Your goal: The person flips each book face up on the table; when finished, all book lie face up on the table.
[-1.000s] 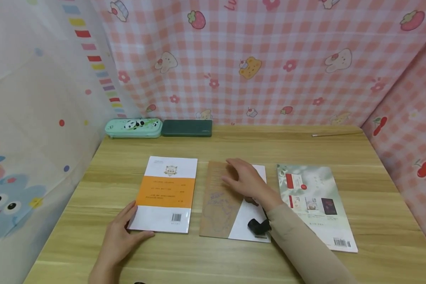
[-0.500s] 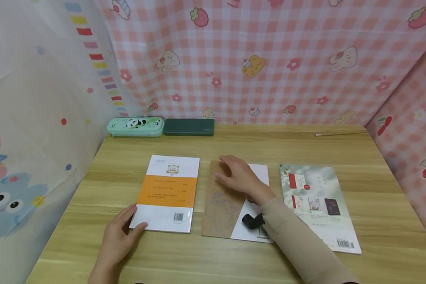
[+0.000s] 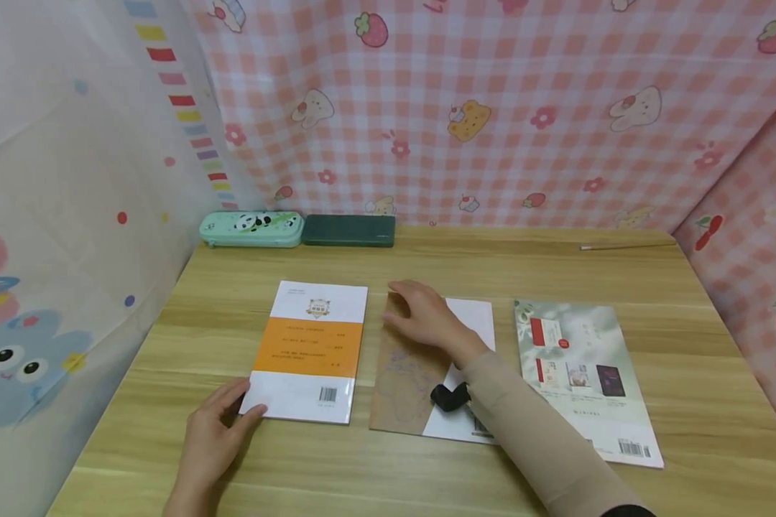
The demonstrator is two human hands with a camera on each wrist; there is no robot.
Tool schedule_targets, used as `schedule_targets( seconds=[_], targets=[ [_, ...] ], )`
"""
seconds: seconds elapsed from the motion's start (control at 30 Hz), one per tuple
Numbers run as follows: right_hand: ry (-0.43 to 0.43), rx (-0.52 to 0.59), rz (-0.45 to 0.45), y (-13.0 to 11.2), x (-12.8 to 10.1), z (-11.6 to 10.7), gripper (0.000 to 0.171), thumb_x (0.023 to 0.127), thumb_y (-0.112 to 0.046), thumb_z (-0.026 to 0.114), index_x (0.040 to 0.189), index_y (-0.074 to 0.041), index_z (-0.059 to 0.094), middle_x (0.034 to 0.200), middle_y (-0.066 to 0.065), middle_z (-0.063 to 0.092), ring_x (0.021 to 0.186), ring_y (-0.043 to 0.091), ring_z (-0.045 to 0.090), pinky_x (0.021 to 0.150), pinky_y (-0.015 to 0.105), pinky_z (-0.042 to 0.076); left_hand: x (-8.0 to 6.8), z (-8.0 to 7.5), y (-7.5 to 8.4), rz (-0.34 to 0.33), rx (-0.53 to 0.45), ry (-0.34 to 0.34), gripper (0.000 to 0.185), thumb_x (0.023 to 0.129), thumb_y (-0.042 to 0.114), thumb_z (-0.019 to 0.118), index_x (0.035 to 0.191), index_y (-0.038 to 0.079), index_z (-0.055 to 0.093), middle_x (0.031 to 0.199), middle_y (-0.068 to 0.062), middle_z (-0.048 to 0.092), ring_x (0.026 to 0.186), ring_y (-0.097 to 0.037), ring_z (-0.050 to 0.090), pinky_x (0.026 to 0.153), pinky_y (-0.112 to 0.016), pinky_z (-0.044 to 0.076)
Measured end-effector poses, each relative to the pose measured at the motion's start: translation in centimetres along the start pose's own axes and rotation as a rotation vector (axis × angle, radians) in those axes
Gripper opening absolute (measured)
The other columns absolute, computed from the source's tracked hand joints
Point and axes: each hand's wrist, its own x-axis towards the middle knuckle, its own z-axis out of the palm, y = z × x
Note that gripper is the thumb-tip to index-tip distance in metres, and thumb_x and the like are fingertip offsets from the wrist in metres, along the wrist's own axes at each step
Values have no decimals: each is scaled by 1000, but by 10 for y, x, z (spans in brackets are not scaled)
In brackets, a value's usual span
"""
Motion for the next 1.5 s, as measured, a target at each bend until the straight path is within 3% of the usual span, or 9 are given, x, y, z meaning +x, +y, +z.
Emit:
schedule_targets(
  seconds=[0.27,0.6,0.83,1.03,1.17,1.37,1.5],
  targets=[
    [-32,1,-43,-1,13,7,60,96,-29,71,143,3,52,143,20,56,136,34,49,117,43,37,1,-2,1,-29,-5,-23,46,80,-2,84,121,-12,67,122,-22,67,107,-32,66,86,2,41],
    [-90,35,-31,-4,29,19,61,97,-32,71,146,-2,51,146,14,54,137,28,48,118,38,36,0,-1,2,-86,-20,-29,45,80,-2,83,123,-9,67,125,-21,67,106,-31,67,84,2,42],
    [-144,37,-26,-6,34,26,59,100,-33,66,149,-5,48,151,12,50,142,25,43,120,35,31,0,-1,1,-79,-27,-34,46,81,-2,83,124,-10,67,125,-22,66,110,-32,66,86,3,40],
    [-211,-18,-39,-9,37,28,57,103,-32,59,151,-4,43,156,16,42,146,27,36,123,36,26,-1,-3,-1,-71,-40,-69,63,71,2,91,127,-11,64,129,-22,63,117,-37,63,92,3,36],
    [-182,-4,-61,-10,39,28,49,104,-21,58,147,0,47,152,19,46,144,30,40,122,39,28,-2,-3,-1,-76,-51,-88,73,64,1,94,128,-12,62,131,-23,62,121,-39,60,95,2,33],
    [-129,92,-24,-12,40,26,51,102,-9,60,150,0,45,153,17,47,144,29,40,121,39,30,-2,-2,-2,-82,-32,-82,70,66,-2,92,128,-12,63,131,-22,62,122,-38,60,95,3,32],
    [-92,132,-58,-12,42,25,51,99,-4,64,147,0,49,149,16,51,141,28,44,119,38,34,-2,-2,-2,-102,-27,-93,70,67,0,92,130,-11,62,134,-23,61,125,-39,58,95,4,30]
  ],
)
